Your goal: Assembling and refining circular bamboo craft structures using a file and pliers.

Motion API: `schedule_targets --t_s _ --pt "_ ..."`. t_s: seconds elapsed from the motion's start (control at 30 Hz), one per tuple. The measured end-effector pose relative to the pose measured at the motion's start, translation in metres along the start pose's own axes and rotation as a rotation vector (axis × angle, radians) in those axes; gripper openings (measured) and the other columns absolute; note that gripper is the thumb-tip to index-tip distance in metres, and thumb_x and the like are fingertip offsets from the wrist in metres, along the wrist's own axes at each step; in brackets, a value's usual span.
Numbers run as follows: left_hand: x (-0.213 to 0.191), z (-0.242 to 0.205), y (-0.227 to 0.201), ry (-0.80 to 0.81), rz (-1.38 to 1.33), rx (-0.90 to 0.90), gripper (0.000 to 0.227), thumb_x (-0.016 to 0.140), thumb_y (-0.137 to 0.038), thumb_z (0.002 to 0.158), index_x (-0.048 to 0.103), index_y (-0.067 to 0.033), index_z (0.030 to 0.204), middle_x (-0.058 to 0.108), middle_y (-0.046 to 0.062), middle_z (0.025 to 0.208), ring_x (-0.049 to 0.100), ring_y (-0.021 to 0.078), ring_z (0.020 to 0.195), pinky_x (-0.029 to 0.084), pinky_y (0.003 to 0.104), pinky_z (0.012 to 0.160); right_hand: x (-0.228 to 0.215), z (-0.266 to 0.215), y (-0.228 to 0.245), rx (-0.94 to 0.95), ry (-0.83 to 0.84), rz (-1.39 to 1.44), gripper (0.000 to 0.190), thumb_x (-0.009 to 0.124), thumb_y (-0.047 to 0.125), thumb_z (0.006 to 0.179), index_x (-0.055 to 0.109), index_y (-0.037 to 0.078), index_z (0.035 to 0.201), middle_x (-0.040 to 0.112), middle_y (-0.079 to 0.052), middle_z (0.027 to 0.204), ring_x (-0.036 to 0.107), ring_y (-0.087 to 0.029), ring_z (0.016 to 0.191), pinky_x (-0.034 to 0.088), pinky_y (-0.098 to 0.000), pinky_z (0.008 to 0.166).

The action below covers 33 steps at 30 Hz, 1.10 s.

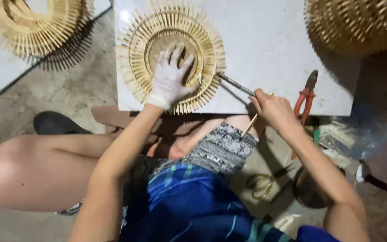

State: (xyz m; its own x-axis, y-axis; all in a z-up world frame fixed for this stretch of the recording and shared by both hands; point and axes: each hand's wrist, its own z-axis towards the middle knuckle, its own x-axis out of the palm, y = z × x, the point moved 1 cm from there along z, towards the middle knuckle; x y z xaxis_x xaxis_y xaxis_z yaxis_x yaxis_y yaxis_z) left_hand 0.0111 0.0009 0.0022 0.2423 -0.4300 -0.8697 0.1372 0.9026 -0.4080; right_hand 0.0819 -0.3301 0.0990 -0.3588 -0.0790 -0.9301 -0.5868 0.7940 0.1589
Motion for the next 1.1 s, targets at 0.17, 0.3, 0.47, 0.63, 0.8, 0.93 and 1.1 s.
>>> schedule_targets --t_s 0.17,0.3,0.47,0.63,0.8,0.93,1.1 --pt "0.001 0.001 0.001 -0.006 0.011 0.03 0.08 0.083 -0.058 0.083 0.055 -0.0144 0.145 0.036 0.022 0.161 0.031 0.0457 0.147 0.031 0.065 0.118 0.023 -0.009 0.015 -0.038 -0.056 0.159 0.029 0.053 0.034 0.106 0.058 0.005 0.105 0.069 -0.019 0.075 0.067 -0.043 0.065 0.053 -0.0535 0.057" --pt "0.0 0.001 0.004 0.029 0.005 0.024 0.086 0.08 -0.061 0.085 0.051 -0.0153 0.152 0.035 0.023 0.163 0.03 0.0468 0.149 0.026 0.064 0.12 0.007 -0.005 0.014 0.05 0.072 0.068 0.03 0.055 0.038 0.107 0.061 0.008 0.104 0.069 -0.019 0.072 0.069 -0.039 0.069 0.055 -0.052 0.065" --pt "-0.017 0.02 0.015 0.136 0.016 -0.045 0.097 0.072 -0.071 0.086 0.042 -0.0145 0.159 0.033 0.023 0.163 0.025 0.0427 0.152 0.014 0.063 0.121 0.015 0.012 -0.002 0.243 0.049 0.703 0.03 0.061 0.029 0.102 0.06 0.003 0.116 0.069 -0.017 0.087 0.068 -0.028 0.077 0.055 -0.0413 0.068" --pt "-0.028 0.033 0.044 0.228 0.076 -0.082 0.094 0.072 -0.07 0.087 0.043 -0.0177 0.159 0.03 0.022 0.166 0.02 0.041 0.154 0.013 0.062 0.12 0.069 0.056 0.013 0.216 -0.45 0.955 0.026 0.074 0.022 0.098 0.065 0.001 0.111 0.073 -0.013 0.098 0.068 -0.021 0.091 0.055 -0.0333 0.08" --pt "-0.027 0.031 0.043 0.214 0.048 -0.1 0.09 0.072 -0.065 0.088 0.046 -0.0174 0.159 0.028 0.022 0.168 0.021 0.0412 0.155 0.017 0.057 0.122 0.065 0.086 0.053 0.535 -0.673 0.814 0.029 0.078 0.027 0.095 0.065 0.003 0.104 0.073 -0.013 0.094 0.071 -0.027 0.083 0.054 -0.0394 0.076" --pt "-0.028 0.033 0.042 0.201 0.064 -0.093 0.088 0.072 -0.064 0.087 0.047 -0.0167 0.157 0.028 0.023 0.168 0.021 0.0412 0.155 0.017 0.058 0.121 0.08 0.1 0.063 0.508 -0.663 0.795 0.03 0.075 0.029 0.097 0.063 0.003 0.105 0.07 -0.015 0.099 0.071 -0.032 0.088 0.055 -0.0428 0.079" --pt "-0.023 0.03 0.044 0.191 0.055 -0.092 0.087 0.073 -0.062 0.09 0.047 -0.0149 0.158 0.027 0.023 0.169 0.02 0.0406 0.156 0.017 0.058 0.122 0.078 0.097 0.074 0.519 -0.641 0.664 0.031 0.069 0.03 0.102 0.064 0.001 0.111 0.064 -0.02 0.101 0.065 -0.041 0.092 0.051 -0.0494 0.079"
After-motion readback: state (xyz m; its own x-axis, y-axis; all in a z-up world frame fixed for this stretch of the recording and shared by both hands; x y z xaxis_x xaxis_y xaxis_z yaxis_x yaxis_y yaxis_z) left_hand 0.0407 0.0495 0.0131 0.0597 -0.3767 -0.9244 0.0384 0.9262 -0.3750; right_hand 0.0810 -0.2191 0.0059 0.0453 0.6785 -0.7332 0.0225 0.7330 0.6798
